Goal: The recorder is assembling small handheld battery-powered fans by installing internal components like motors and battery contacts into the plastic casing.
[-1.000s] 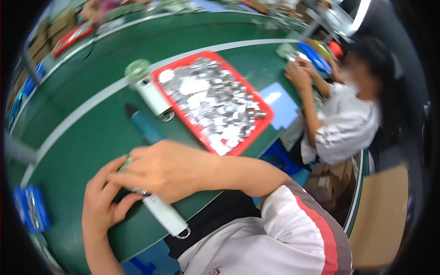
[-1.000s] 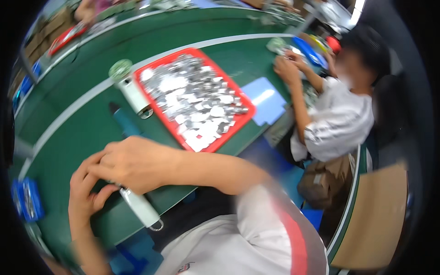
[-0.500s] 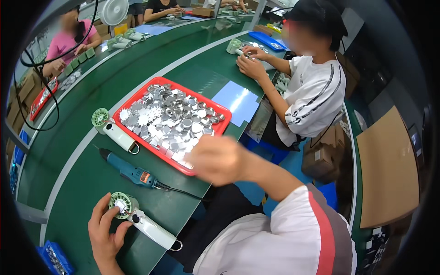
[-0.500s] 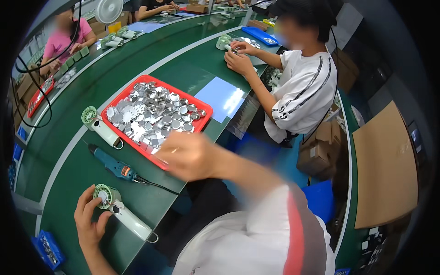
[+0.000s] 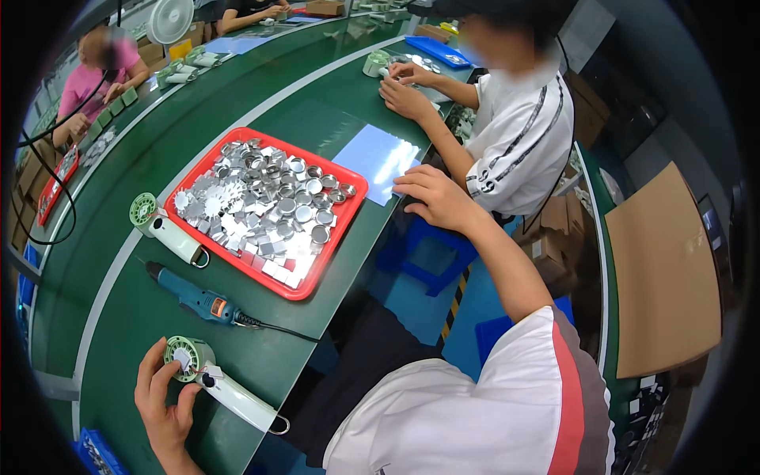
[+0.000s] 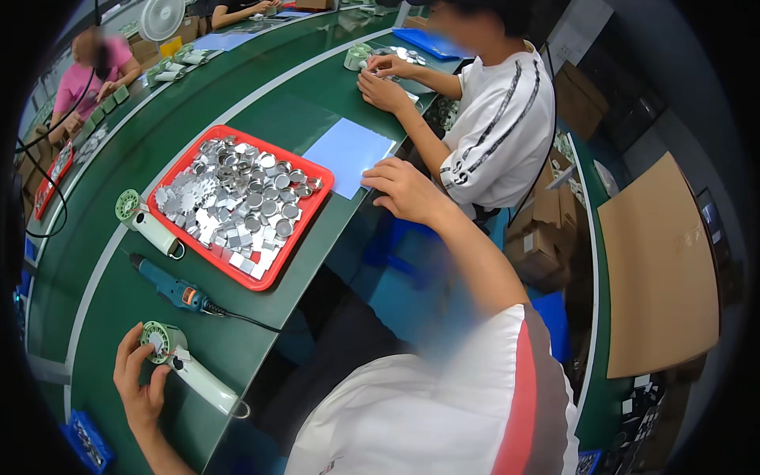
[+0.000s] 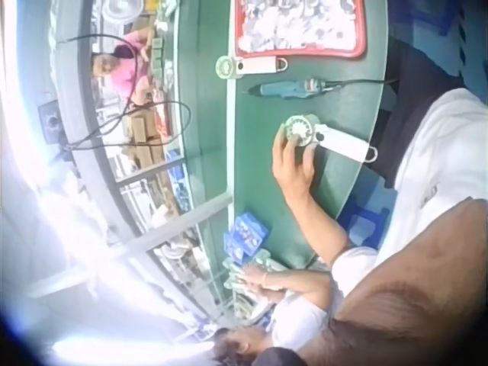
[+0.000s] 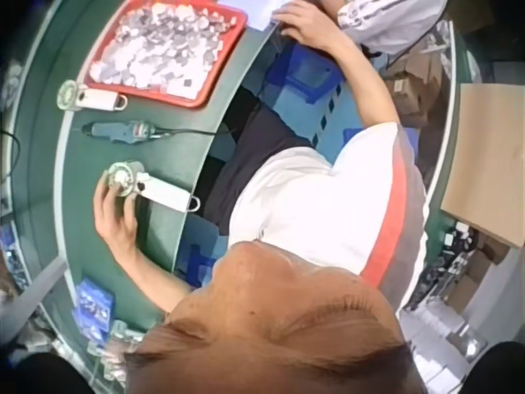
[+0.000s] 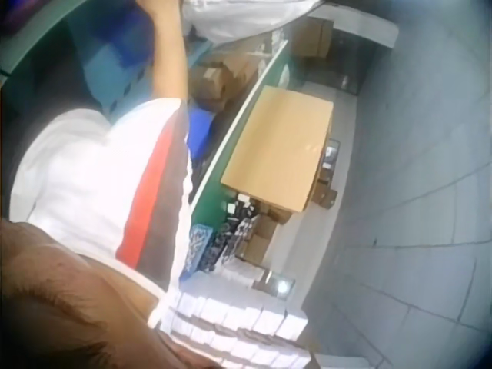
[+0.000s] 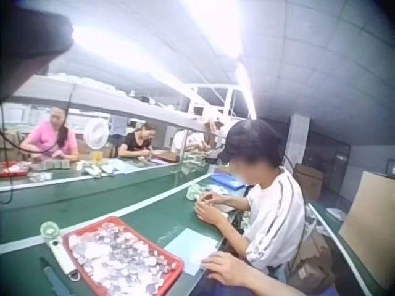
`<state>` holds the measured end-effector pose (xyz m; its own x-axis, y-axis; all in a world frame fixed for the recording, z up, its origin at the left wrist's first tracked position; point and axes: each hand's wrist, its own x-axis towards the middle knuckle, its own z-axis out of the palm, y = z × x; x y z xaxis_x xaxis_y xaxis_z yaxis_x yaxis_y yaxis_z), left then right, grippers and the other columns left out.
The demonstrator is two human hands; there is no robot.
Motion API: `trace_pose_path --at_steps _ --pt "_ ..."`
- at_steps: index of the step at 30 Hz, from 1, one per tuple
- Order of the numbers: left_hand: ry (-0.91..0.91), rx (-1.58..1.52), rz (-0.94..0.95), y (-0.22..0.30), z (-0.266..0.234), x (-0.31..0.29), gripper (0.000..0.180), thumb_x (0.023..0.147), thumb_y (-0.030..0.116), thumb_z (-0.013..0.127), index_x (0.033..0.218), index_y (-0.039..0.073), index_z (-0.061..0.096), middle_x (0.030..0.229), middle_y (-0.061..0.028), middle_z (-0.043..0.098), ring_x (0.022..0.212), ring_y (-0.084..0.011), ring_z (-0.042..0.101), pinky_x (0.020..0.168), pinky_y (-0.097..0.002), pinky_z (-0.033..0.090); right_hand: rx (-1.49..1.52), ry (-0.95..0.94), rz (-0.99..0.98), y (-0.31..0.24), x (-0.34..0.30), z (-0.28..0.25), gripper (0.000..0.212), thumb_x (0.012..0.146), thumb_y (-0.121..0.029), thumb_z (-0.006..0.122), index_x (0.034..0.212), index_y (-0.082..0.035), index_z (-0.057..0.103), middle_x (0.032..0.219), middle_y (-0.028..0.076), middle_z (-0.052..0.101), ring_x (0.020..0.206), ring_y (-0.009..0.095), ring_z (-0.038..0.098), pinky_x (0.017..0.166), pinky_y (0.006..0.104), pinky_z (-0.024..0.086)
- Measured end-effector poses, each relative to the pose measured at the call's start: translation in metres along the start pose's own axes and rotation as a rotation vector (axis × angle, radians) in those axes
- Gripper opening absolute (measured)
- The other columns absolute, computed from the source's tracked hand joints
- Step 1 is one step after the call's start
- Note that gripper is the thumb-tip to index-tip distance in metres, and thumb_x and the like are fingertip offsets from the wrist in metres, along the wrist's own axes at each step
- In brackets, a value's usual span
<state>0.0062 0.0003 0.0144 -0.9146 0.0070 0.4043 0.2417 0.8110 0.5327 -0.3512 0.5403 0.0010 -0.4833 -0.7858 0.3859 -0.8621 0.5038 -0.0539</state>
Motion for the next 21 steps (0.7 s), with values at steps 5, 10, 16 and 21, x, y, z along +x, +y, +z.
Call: trace_pose_path --at_steps 5,10,16,21 --pt "0.018 0.033 0.005 -0.001 0.000 -0.002 0.044 0.091 0.025 0.089 0.120 -0.003 0.073 0.148 -0.0286 0.069 0.129 -0.0462 0.072 0.107 -0.0497 0.060 0.012 0.036 -0.073 0.007 0.001 0.006 0.049 0.083 -0.011 0.092 0.128 -0.004 0.076 0.133 0.010 0.076 0.126 0.035 0.068 0.111 0.0479 0.056" --pt "-0.012 0.012 -0.009 0.001 -0.002 -0.001 0.040 0.084 0.004 0.083 0.122 -0.001 0.072 0.150 -0.0276 0.068 0.135 -0.0447 0.069 0.112 -0.0503 0.057 0.005 0.090 -0.083 0.001 -0.004 0.010 0.043 0.085 -0.009 0.091 0.123 -0.002 0.075 0.127 0.011 0.077 0.119 0.034 0.071 0.106 0.0468 0.058" --pt "-0.008 -0.004 -0.021 0.001 -0.003 -0.003 0.039 0.085 0.006 0.083 0.122 -0.002 0.072 0.150 -0.0281 0.068 0.134 -0.0444 0.070 0.110 -0.0498 0.057 -0.078 0.152 -0.149 -0.008 0.001 0.009 0.036 0.086 -0.009 0.091 0.118 -0.002 0.077 0.118 0.011 0.077 0.112 0.034 0.072 0.100 0.0461 0.060" --pt "-0.013 -0.003 -0.024 0.001 -0.004 -0.002 0.039 0.086 0.007 0.083 0.122 -0.002 0.072 0.151 -0.0282 0.068 0.135 -0.0442 0.069 0.110 -0.0493 0.057 -0.112 0.169 -0.174 -0.007 0.000 0.010 0.033 0.086 -0.008 0.091 0.116 -0.002 0.077 0.112 0.010 0.076 0.106 0.032 0.073 0.092 0.0450 0.061"
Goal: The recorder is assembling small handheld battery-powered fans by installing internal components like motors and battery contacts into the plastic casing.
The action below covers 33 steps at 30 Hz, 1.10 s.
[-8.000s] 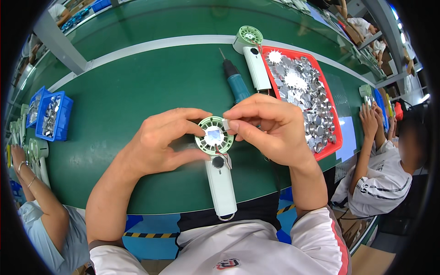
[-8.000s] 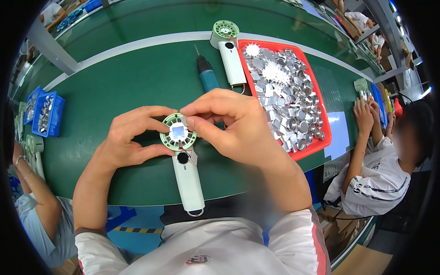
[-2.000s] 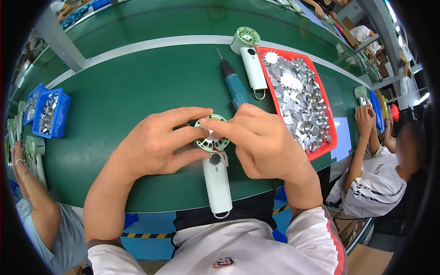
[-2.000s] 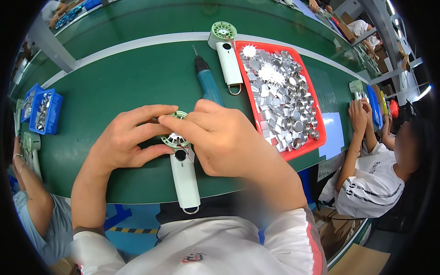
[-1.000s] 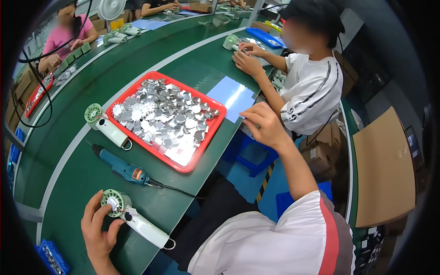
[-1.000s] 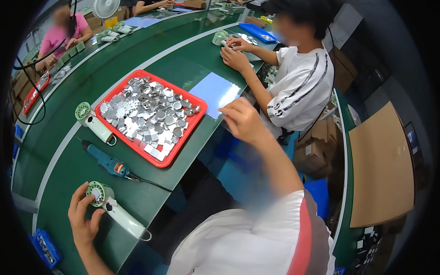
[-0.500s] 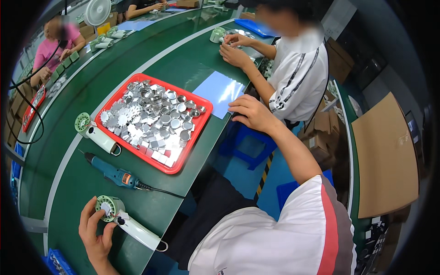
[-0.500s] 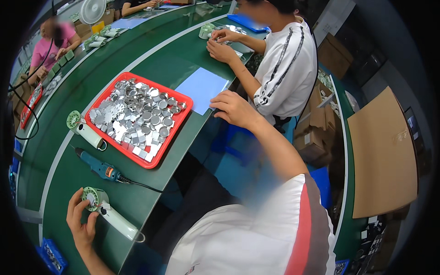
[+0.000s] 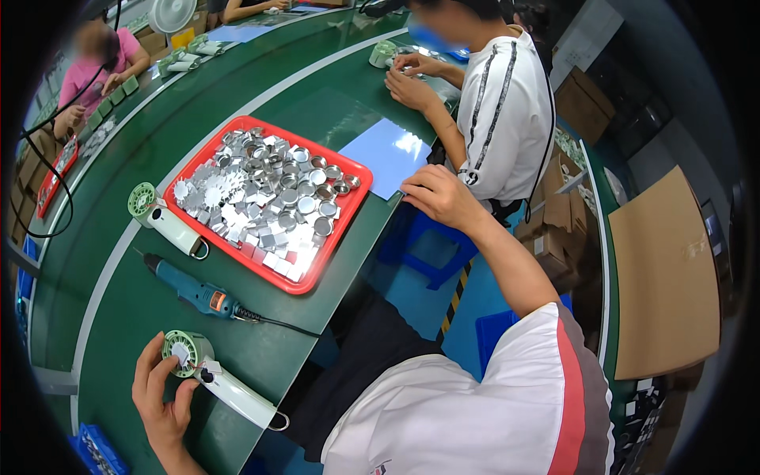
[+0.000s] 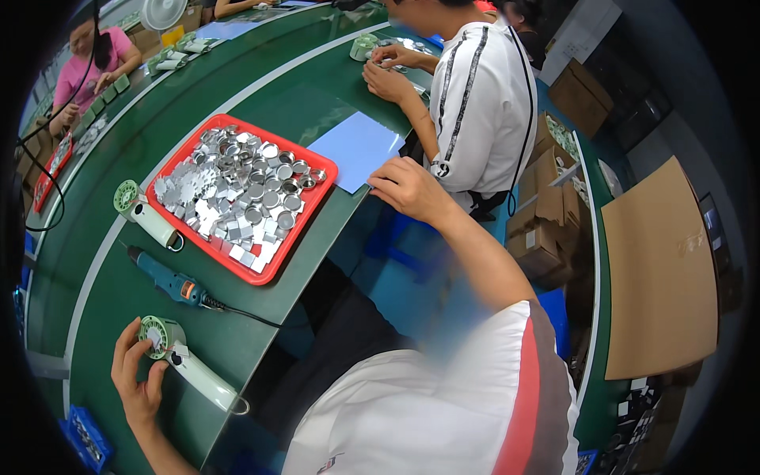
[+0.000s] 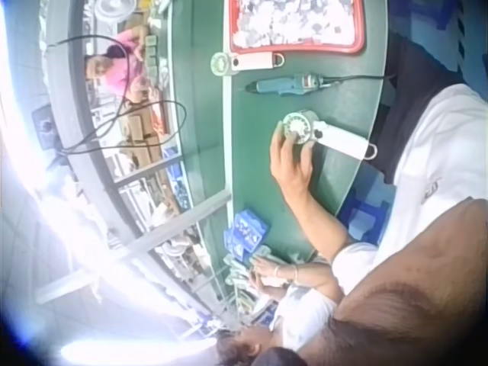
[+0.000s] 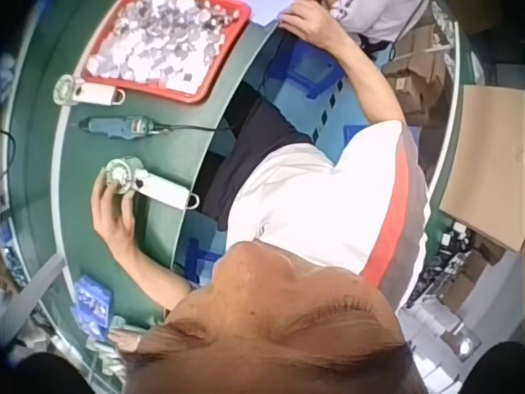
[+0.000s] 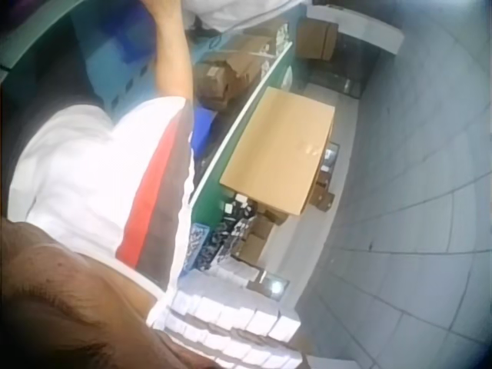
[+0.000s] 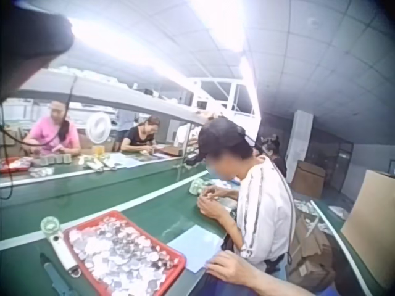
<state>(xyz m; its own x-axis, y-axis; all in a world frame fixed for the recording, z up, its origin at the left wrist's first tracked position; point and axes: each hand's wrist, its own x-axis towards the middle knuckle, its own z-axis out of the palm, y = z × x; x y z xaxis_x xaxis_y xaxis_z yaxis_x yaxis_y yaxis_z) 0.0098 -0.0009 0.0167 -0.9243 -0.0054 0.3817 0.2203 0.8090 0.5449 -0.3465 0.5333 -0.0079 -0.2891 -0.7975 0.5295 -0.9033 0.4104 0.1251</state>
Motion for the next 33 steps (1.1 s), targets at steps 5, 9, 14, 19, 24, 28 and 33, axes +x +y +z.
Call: trace_pose_path --at_steps 5,9,14,19,24,28,33 --pt "0.001 -0.001 -0.001 0.001 0.000 0.001 0.039 0.086 0.008 0.083 0.122 -0.002 0.072 0.151 -0.0275 0.068 0.135 -0.0438 0.069 0.110 -0.0493 0.057 -0.013 0.028 -0.033 0.001 0.000 0.001 0.031 0.087 -0.007 0.091 0.114 0.000 0.077 0.109 0.010 0.077 0.102 0.030 0.074 0.087 0.0435 0.060" --pt "-0.001 -0.009 -0.001 0.001 0.000 0.000 0.039 0.086 0.007 0.084 0.123 -0.001 0.072 0.152 -0.0268 0.068 0.136 -0.0436 0.069 0.111 -0.0493 0.057 -0.012 0.011 -0.037 -0.001 0.003 -0.003 0.030 0.088 -0.007 0.091 0.114 0.000 0.077 0.109 0.010 0.077 0.102 0.030 0.074 0.086 0.0435 0.059" --pt "0.027 0.038 0.027 0.002 0.002 0.001 0.045 0.091 0.026 0.090 0.122 -0.003 0.072 0.147 -0.0283 0.069 0.128 -0.0451 0.073 0.105 -0.0497 0.060 -0.026 -0.024 -0.050 -0.002 0.005 -0.008 0.027 0.090 -0.005 0.089 0.114 0.001 0.077 0.109 0.010 0.077 0.102 0.030 0.073 0.085 0.0426 0.059" --pt "0.029 0.035 0.028 0.002 0.002 0.002 0.047 0.092 0.029 0.091 0.122 -0.003 0.072 0.148 -0.0282 0.069 0.128 -0.0449 0.073 0.105 -0.0497 0.060 0.007 -0.008 -0.045 -0.002 0.006 -0.007 0.025 0.090 -0.002 0.087 0.113 0.001 0.076 0.110 0.010 0.077 0.101 0.030 0.074 0.085 0.0427 0.060" --pt "0.029 0.019 0.032 0.002 0.003 0.003 0.048 0.092 0.030 0.090 0.122 -0.003 0.073 0.148 -0.0283 0.069 0.129 -0.0449 0.073 0.106 -0.0494 0.060 0.067 -0.028 -0.025 0.004 0.006 -0.008 0.023 0.091 -0.001 0.086 0.111 0.000 0.076 0.110 0.011 0.078 0.102 0.031 0.075 0.088 0.0430 0.062" --pt "0.034 0.013 0.021 0.002 0.003 0.002 0.048 0.092 0.029 0.091 0.122 -0.003 0.073 0.148 -0.0279 0.069 0.129 -0.0448 0.073 0.106 -0.0493 0.060 0.186 -0.075 0.116 0.012 0.009 -0.009 0.017 0.094 -0.003 0.085 0.109 -0.001 0.078 0.107 0.013 0.080 0.102 0.032 0.076 0.091 0.0428 0.062" --pt "0.010 -0.007 0.008 0.003 0.002 0.002 0.044 0.089 0.017 0.089 0.125 -0.001 0.073 0.151 -0.0264 0.069 0.132 -0.0420 0.071 0.109 -0.0487 0.059 0.249 -0.184 0.216 0.021 0.017 -0.011 0.011 0.099 -0.011 0.080 0.106 -0.002 0.081 0.106 0.013 0.082 0.102 0.034 0.078 0.093 0.0434 0.062"
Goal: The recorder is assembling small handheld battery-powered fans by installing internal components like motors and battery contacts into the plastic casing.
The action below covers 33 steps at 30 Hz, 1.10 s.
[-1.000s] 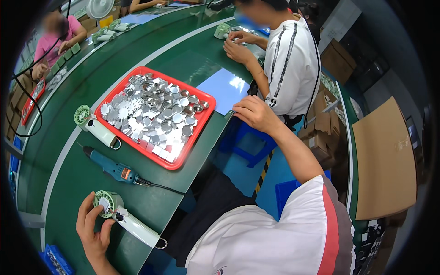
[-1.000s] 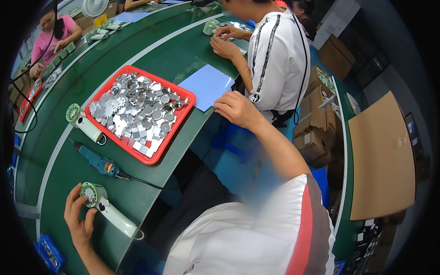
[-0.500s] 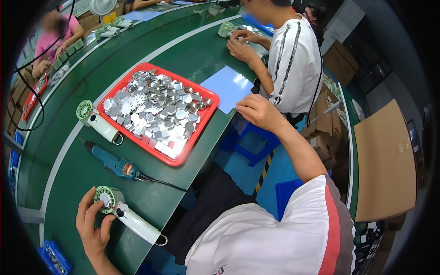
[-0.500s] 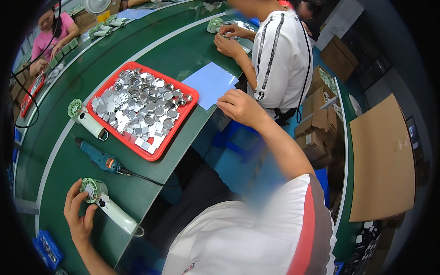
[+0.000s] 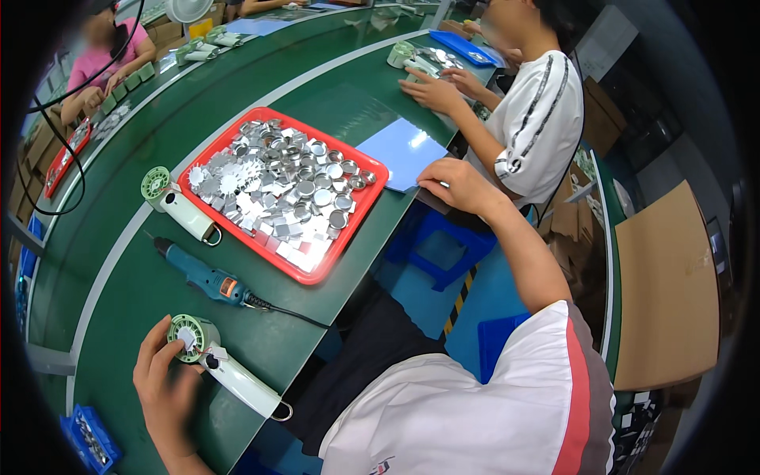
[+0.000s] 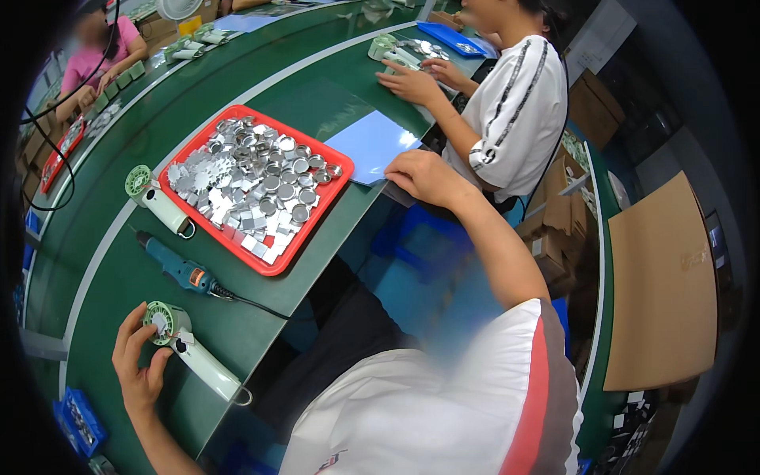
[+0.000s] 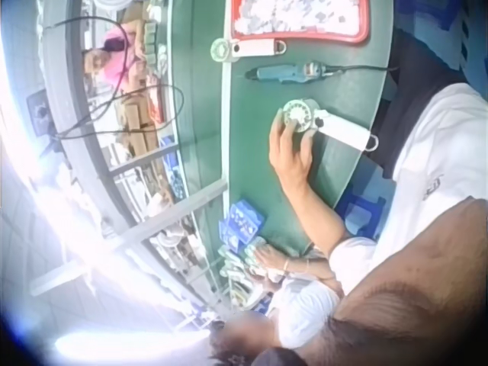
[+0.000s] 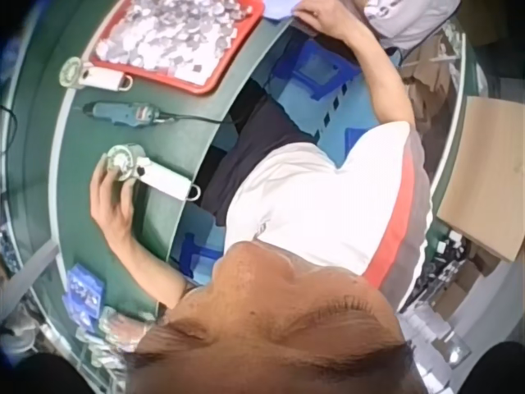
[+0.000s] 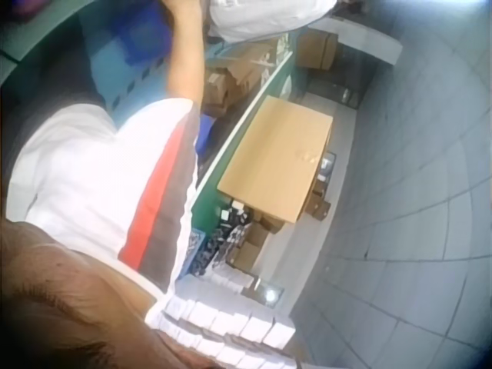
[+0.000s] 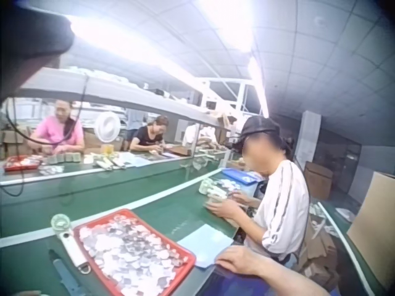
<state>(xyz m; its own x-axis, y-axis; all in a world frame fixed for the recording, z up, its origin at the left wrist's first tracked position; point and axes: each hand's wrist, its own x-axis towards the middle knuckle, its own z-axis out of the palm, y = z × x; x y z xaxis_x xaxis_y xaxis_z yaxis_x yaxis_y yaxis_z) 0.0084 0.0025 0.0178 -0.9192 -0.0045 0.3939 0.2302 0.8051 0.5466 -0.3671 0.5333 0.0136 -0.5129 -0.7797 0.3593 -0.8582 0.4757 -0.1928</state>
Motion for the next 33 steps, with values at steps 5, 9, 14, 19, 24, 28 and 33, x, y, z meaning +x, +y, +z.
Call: trace_pose_path --at_steps 5,9,14,19,24,28,33 --pt "0.029 0.001 0.017 -0.002 0.004 0.001 0.048 0.090 0.026 0.092 0.124 -0.001 0.074 0.150 -0.0264 0.069 0.129 -0.0421 0.073 0.106 -0.0485 0.060 -0.006 -0.041 0.056 0.004 0.005 -0.004 0.012 0.100 -0.011 0.080 0.108 -0.002 0.082 0.106 0.014 0.082 0.099 0.033 0.079 0.091 0.0426 0.063" --pt "0.044 0.026 0.045 -0.001 0.006 0.004 0.052 0.090 0.033 0.094 0.123 -0.002 0.074 0.148 -0.0269 0.070 0.124 -0.0427 0.075 0.103 -0.0482 0.062 0.012 -0.063 0.143 0.003 0.006 -0.008 0.012 0.102 -0.010 0.080 0.110 -0.002 0.082 0.105 0.013 0.083 0.097 0.030 0.081 0.089 0.0399 0.064" --pt "0.062 0.032 0.028 0.003 0.002 -0.002 0.051 0.090 0.033 0.094 0.121 -0.002 0.075 0.147 -0.0271 0.071 0.123 -0.0434 0.076 0.102 -0.0481 0.062 0.087 -0.059 0.157 0.005 0.016 -0.003 0.012 0.103 -0.010 0.079 0.113 -0.002 0.081 0.105 0.013 0.083 0.094 0.028 0.081 0.085 0.0371 0.063" --pt "0.094 0.013 0.108 -0.005 0.013 0.010 0.046 0.086 0.027 0.096 0.116 0.000 0.075 0.143 -0.0243 0.074 0.116 -0.0412 0.078 0.097 -0.0453 0.064 0.028 0.150 0.053 -0.025 0.028 -0.021 0.010 0.101 -0.003 0.079 0.110 -0.004 0.083 0.102 0.008 0.077 0.085 0.017 0.074 0.067 0.0275 0.058" --pt "0.131 0.004 0.099 0.000 0.008 0.008 0.041 0.083 0.017 0.097 0.116 0.002 0.077 0.142 -0.0223 0.075 0.113 -0.0393 0.079 0.093 -0.0443 0.066 0.128 0.180 -0.126 -0.106 0.078 -0.013 0.018 0.093 0.005 0.082 0.111 0.000 0.084 0.089 0.008 0.074 0.070 0.015 0.064 0.059 0.0280 0.048" --pt "0.151 -0.017 0.127 -0.007 0.008 0.004 0.046 0.081 0.021 0.101 0.117 0.002 0.079 0.138 -0.0242 0.077 0.115 -0.0396 0.080 0.096 -0.0437 0.067 0.317 0.190 -0.415 -0.181 0.128 0.026 0.025 0.087 0.009 0.084 0.111 0.001 0.085 0.088 0.012 0.078 0.072 0.020 0.073 0.062 0.0304 0.055" --pt "0.194 -0.056 0.096 -0.005 0.012 0.004 0.049 0.078 0.022 0.103 0.114 0.000 0.078 0.135 -0.0247 0.079 0.115 -0.0387 0.081 0.095 -0.0438 0.067 0.581 0.144 -0.746 -0.269 0.186 0.071 0.030 0.082 0.005 0.089 0.112 -0.001 0.085 0.094 0.012 0.081 0.073 0.025 0.076 0.060 0.0341 0.058"
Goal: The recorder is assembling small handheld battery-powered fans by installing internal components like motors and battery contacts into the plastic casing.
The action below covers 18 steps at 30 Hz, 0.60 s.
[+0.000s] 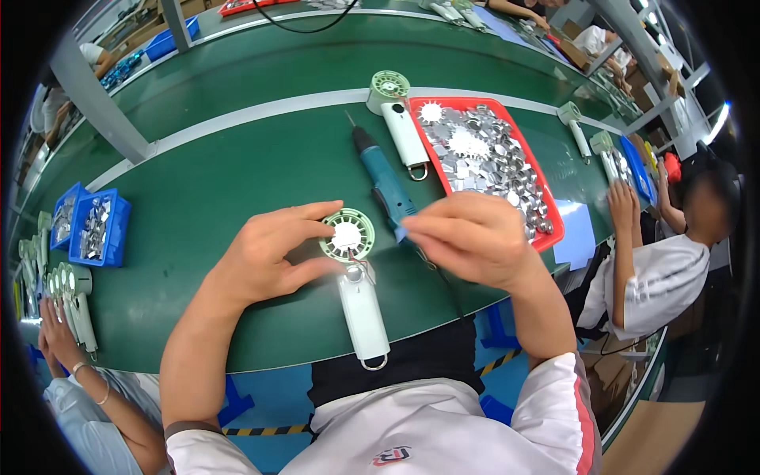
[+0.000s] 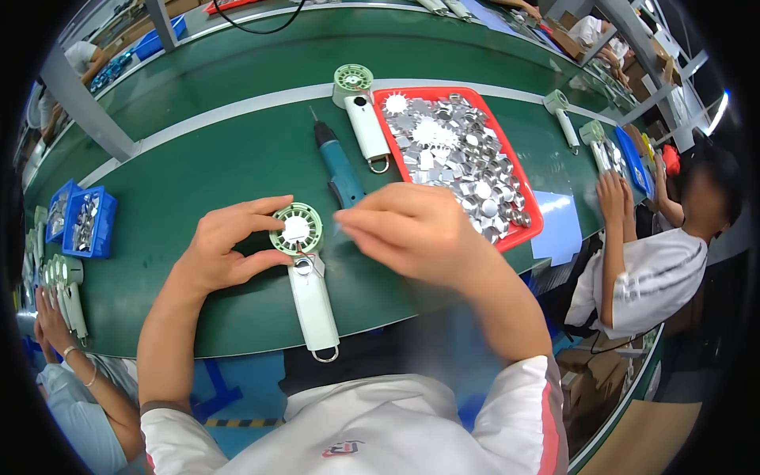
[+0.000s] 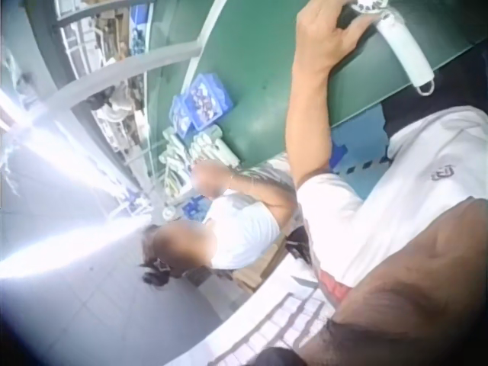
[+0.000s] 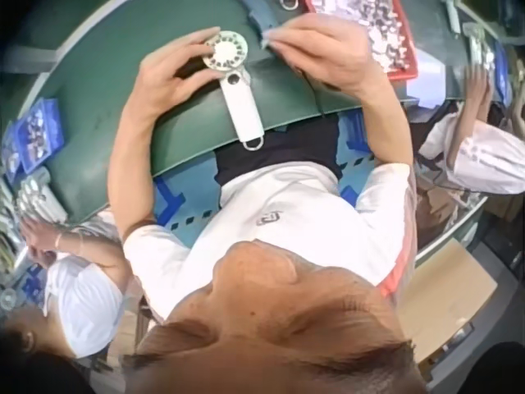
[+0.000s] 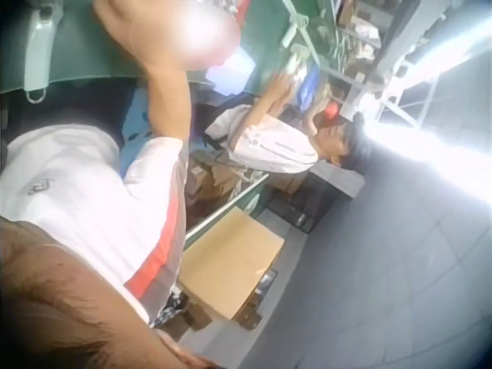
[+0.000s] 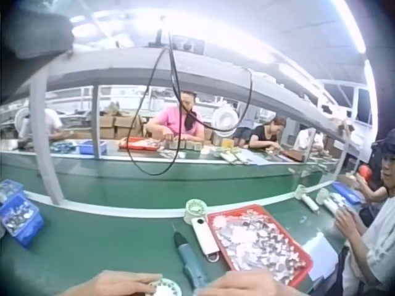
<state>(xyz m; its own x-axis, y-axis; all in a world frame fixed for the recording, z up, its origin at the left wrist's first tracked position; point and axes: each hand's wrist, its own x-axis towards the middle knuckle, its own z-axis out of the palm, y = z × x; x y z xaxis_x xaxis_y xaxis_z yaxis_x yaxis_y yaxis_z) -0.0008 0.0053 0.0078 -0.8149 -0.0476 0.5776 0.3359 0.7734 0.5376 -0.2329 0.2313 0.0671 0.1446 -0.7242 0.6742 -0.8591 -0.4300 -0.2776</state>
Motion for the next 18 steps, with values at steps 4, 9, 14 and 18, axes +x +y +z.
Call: trace_pose_path --at_steps 4,9,14,18 --pt "0.018 -0.042 -0.015 -0.002 0.005 -0.001 0.049 0.077 0.022 0.103 0.111 0.000 0.077 0.136 -0.0252 0.078 0.116 -0.0392 0.081 0.094 -0.0438 0.067 0.060 -0.019 -0.097 0.004 0.025 0.034 0.033 0.080 0.004 0.092 0.112 0.000 0.083 0.101 0.013 0.082 0.072 0.023 0.074 0.057 0.0333 0.057" --pt "0.063 -0.042 0.035 0.000 0.005 -0.002 0.047 0.077 0.022 0.103 0.109 0.000 0.077 0.135 -0.0229 0.078 0.113 -0.0359 0.081 0.091 -0.0420 0.069 0.048 -0.044 -0.079 0.005 0.020 0.050 0.035 0.079 0.005 0.091 0.113 -0.001 0.084 0.103 0.013 0.083 0.071 0.022 0.073 0.057 0.0329 0.056" --pt "0.069 -0.048 0.016 -0.002 0.004 -0.003 0.048 0.076 0.023 0.104 0.109 0.000 0.077 0.133 -0.0218 0.079 0.110 -0.0341 0.082 0.089 -0.0405 0.070 0.014 -0.089 -0.044 0.002 0.018 0.052 0.038 0.078 0.005 0.091 0.115 0.000 0.084 0.106 0.014 0.083 0.071 0.022 0.073 0.057 0.0313 0.056" --pt "0.107 -0.026 0.038 -0.005 0.008 -0.002 0.044 0.075 0.021 0.103 0.104 0.001 0.077 0.130 -0.0187 0.079 0.100 -0.0322 0.082 0.082 -0.0396 0.069 0.030 -0.076 -0.056 0.006 0.017 0.056 0.038 0.079 0.005 0.091 0.116 0.001 0.084 0.107 0.016 0.083 0.071 0.022 0.072 0.056 0.0311 0.055"
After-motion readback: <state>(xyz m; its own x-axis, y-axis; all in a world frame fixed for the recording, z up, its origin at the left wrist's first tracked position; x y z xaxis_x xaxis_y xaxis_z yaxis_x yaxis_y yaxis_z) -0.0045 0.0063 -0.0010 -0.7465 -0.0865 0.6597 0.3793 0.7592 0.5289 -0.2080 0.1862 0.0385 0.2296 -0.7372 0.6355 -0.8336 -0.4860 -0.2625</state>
